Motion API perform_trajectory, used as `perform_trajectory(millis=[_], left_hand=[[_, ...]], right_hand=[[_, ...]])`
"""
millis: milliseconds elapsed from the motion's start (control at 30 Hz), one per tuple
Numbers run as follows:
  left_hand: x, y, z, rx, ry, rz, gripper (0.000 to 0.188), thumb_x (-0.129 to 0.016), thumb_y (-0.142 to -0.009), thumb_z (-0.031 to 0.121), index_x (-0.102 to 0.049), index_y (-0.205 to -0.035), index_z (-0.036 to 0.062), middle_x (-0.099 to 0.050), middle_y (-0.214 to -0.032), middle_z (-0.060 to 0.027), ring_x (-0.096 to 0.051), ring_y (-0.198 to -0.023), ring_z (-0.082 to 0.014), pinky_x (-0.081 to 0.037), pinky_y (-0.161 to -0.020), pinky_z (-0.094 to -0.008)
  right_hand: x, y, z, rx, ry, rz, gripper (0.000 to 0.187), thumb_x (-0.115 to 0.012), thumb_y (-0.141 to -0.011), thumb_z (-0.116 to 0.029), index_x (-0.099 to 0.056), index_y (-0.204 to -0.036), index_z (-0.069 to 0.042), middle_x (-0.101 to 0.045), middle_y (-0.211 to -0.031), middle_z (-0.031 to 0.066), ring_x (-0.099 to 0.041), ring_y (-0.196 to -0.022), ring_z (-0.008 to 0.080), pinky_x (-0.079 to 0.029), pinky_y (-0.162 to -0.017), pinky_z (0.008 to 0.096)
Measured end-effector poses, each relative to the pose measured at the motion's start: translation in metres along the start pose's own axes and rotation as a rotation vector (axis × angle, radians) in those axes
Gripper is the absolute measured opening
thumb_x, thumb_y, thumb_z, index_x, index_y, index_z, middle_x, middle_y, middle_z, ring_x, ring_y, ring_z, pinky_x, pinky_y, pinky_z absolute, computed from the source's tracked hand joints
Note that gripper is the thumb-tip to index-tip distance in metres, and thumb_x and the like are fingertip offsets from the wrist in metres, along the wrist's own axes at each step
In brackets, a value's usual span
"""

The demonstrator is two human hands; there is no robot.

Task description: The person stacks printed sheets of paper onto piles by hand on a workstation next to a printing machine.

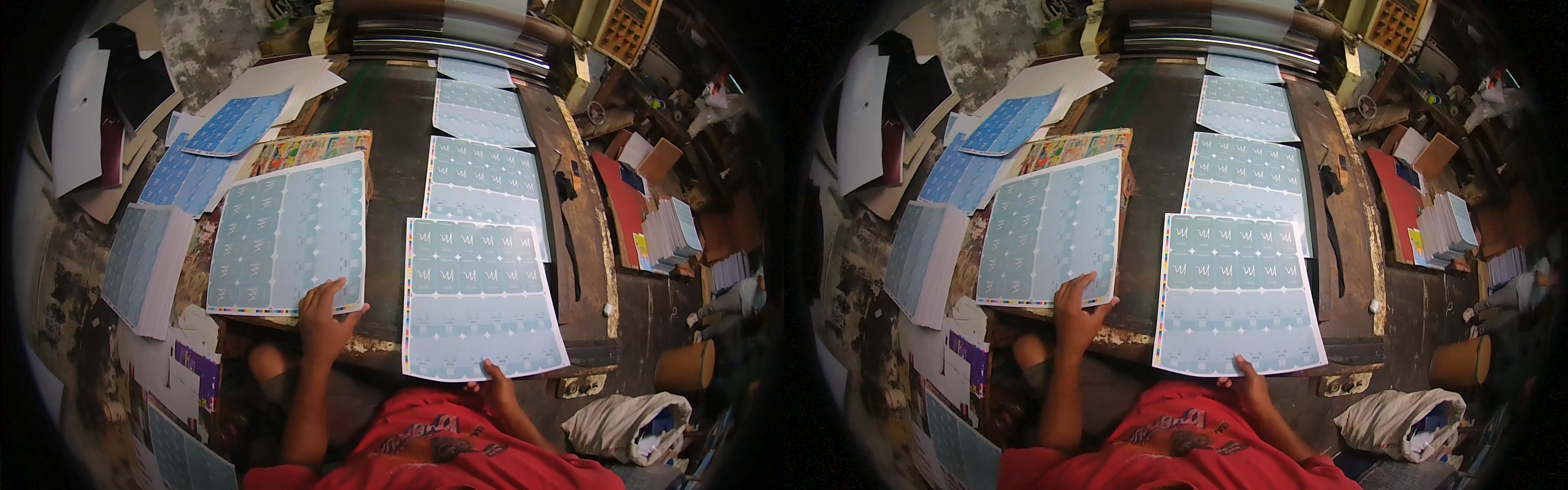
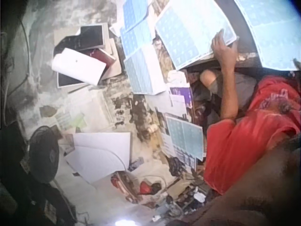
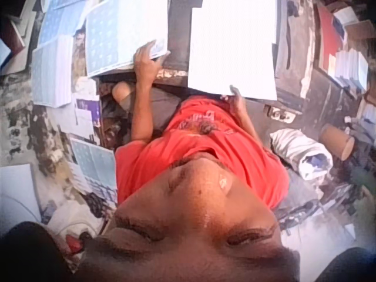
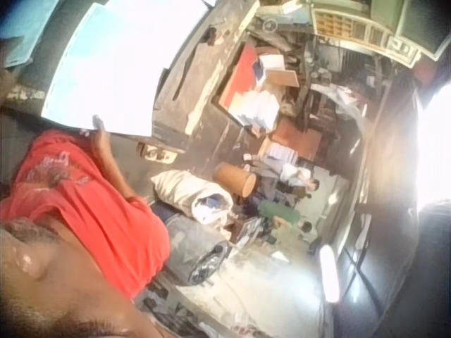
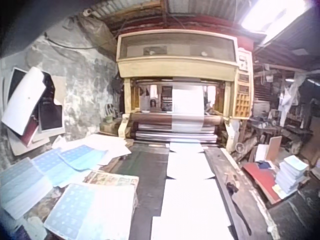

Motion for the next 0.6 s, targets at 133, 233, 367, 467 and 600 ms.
perform_trajectory(millis=[133,233,367,467,600], left_hand=[[0.000,-0.006,-0.019,0.195,0.312,-0.008,0.060,-0.084,-0.072,0.027,-0.058,-0.121,0.0055,-0.068,-0.104,-0.0099,-0.063,-0.099,-0.0254,-0.044,-0.090,-0.0380],[0.003,-0.015,-0.029,0.446,0.514,-0.086,0.068,-0.082,-0.076,0.022,-0.047,-0.133,0.0058,-0.066,-0.104,-0.0079,-0.059,-0.095,-0.0194,-0.044,-0.087,-0.0355],[-0.010,-0.020,-0.052,0.637,0.753,-0.095,0.081,-0.079,-0.081,0.021,-0.031,-0.145,0.0062,-0.051,-0.109,-0.0087,-0.049,-0.086,-0.0130,-0.047,-0.076,-0.0272],[-0.013,-0.019,-0.054,0.651,0.691,-0.068,0.082,-0.079,-0.081,0.021,-0.029,-0.145,0.0052,-0.051,-0.106,-0.0092,-0.048,-0.075,-0.0114,-0.047,-0.066,-0.0251],[-0.008,-0.015,-0.053,0.590,0.505,-0.040,0.082,-0.079,-0.081,0.022,-0.030,-0.145,0.0037,-0.053,-0.099,-0.0078,-0.047,-0.067,-0.0099,-0.045,-0.061,-0.0243]], right_hand=[[0.003,0.014,0.014,-0.004,-0.034,-0.021,0.039,-0.051,-0.097,-0.034,-0.053,-0.105,0.004,-0.061,-0.074,0.0152,-0.058,-0.067,0.0255,-0.049,-0.070,0.0368],[0.005,0.019,0.021,-0.042,-0.054,0.005,0.042,-0.050,-0.098,-0.036,-0.056,-0.103,0.005,-0.063,-0.079,0.0158,-0.059,-0.072,0.0235,-0.047,-0.070,0.0326],[0.002,0.022,0.018,-0.096,-0.063,0.053,0.044,-0.049,-0.098,-0.040,-0.058,-0.098,0.003,-0.062,-0.078,0.0136,-0.057,-0.071,0.0207,-0.047,-0.071,0.0329],[-0.003,0.021,0.014,-0.152,-0.103,0.093,0.043,-0.050,-0.097,-0.041,-0.057,-0.101,0.002,-0.061,-0.076,0.0115,-0.055,-0.070,0.0197,-0.048,-0.071,0.0340],[-0.010,0.009,-0.002,-0.088,-0.096,0.087,0.041,-0.052,-0.096,-0.040,-0.055,-0.108,-0.001,-0.062,-0.075,0.0119,-0.056,-0.066,0.0197,-0.051,-0.073,0.0397]])
Point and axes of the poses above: each hand's wrist, its own y-axis away from the middle knuckle, its own x-axis out of the back of the hand, z = x × y, the point moved 5 cm from there along -y, towards the middle knuckle
